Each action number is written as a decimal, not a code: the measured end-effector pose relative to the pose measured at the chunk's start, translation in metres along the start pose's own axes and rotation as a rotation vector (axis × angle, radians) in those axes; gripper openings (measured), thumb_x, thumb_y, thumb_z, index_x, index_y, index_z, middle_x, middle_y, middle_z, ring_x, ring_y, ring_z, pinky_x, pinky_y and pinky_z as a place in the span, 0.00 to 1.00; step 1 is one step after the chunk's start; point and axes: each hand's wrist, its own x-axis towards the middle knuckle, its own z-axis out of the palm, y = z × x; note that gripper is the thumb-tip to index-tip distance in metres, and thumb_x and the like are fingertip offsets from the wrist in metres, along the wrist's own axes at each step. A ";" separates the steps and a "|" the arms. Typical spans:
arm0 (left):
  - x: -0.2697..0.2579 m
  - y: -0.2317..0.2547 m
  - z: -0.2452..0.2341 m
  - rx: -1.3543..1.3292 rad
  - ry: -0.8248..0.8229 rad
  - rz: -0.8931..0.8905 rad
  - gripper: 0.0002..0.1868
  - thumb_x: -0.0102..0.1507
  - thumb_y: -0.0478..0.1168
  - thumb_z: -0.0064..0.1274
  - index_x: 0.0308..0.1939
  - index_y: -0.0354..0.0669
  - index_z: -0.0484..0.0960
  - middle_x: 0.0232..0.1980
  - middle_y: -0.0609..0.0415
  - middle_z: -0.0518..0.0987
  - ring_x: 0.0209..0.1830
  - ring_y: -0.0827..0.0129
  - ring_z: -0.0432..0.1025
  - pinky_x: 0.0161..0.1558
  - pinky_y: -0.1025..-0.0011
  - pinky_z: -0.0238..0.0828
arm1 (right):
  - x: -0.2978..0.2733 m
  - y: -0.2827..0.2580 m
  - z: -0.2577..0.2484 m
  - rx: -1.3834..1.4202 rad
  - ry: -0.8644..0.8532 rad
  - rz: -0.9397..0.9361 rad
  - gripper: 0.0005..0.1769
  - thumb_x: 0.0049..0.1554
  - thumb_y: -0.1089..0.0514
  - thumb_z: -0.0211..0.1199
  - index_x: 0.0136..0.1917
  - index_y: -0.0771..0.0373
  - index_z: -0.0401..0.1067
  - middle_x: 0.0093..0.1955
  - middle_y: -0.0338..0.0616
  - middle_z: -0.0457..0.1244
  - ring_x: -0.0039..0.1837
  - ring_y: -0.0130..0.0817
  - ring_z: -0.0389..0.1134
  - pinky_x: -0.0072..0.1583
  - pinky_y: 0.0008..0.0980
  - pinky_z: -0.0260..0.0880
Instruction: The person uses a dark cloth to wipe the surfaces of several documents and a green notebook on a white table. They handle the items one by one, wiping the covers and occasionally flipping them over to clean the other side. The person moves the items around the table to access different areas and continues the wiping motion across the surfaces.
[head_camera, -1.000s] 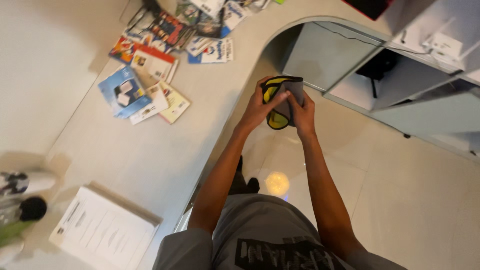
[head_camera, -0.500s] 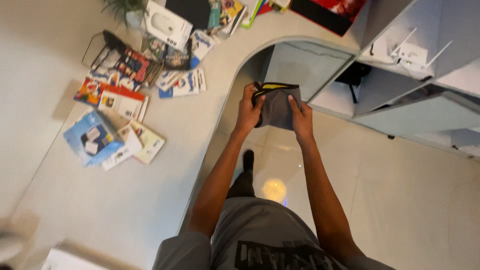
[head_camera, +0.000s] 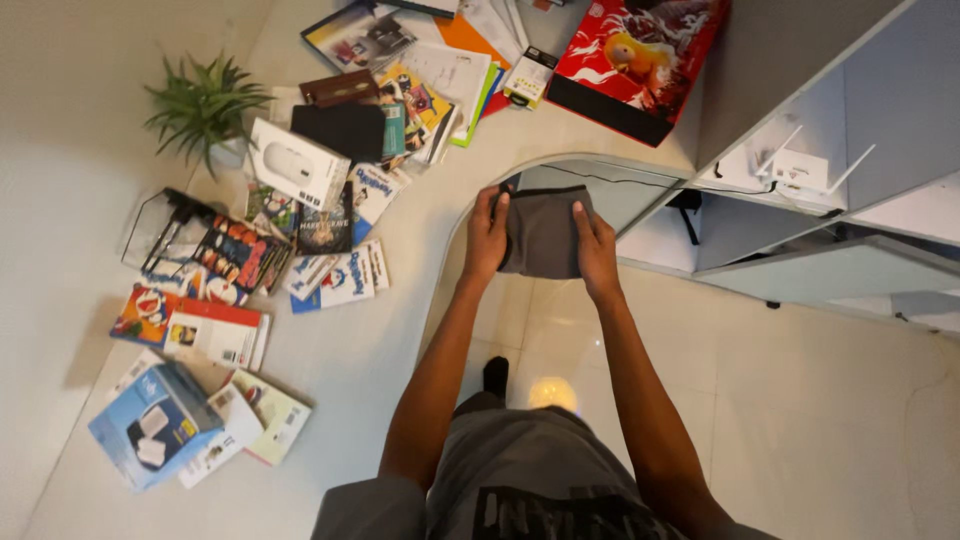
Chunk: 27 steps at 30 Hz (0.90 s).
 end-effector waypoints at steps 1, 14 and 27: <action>0.007 -0.003 0.003 -0.038 -0.005 -0.009 0.12 0.75 0.43 0.46 0.56 0.38 0.76 0.52 0.46 0.83 0.54 0.62 0.78 0.57 0.68 0.71 | 0.007 -0.001 0.003 0.022 0.005 -0.002 0.29 0.68 0.41 0.52 0.56 0.72 0.75 0.48 0.41 0.69 0.50 0.25 0.66 0.54 0.27 0.68; 0.103 -0.042 0.037 -0.032 -0.041 -0.148 0.15 0.74 0.44 0.48 0.59 0.38 0.74 0.30 0.58 0.77 0.29 0.80 0.63 0.33 0.76 0.61 | 0.125 0.046 -0.001 0.108 0.011 0.022 0.29 0.70 0.39 0.49 0.42 0.66 0.70 0.41 0.33 0.59 0.46 0.23 0.56 0.53 0.27 0.61; 0.209 -0.100 0.084 -0.049 -0.071 0.009 0.33 0.66 0.39 0.64 0.70 0.36 0.63 0.66 0.43 0.70 0.66 0.61 0.64 0.67 0.67 0.59 | 0.291 0.059 0.004 0.211 -0.114 0.022 0.34 0.69 0.41 0.47 0.69 0.75 0.68 0.68 0.50 0.65 0.68 0.33 0.64 0.72 0.30 0.58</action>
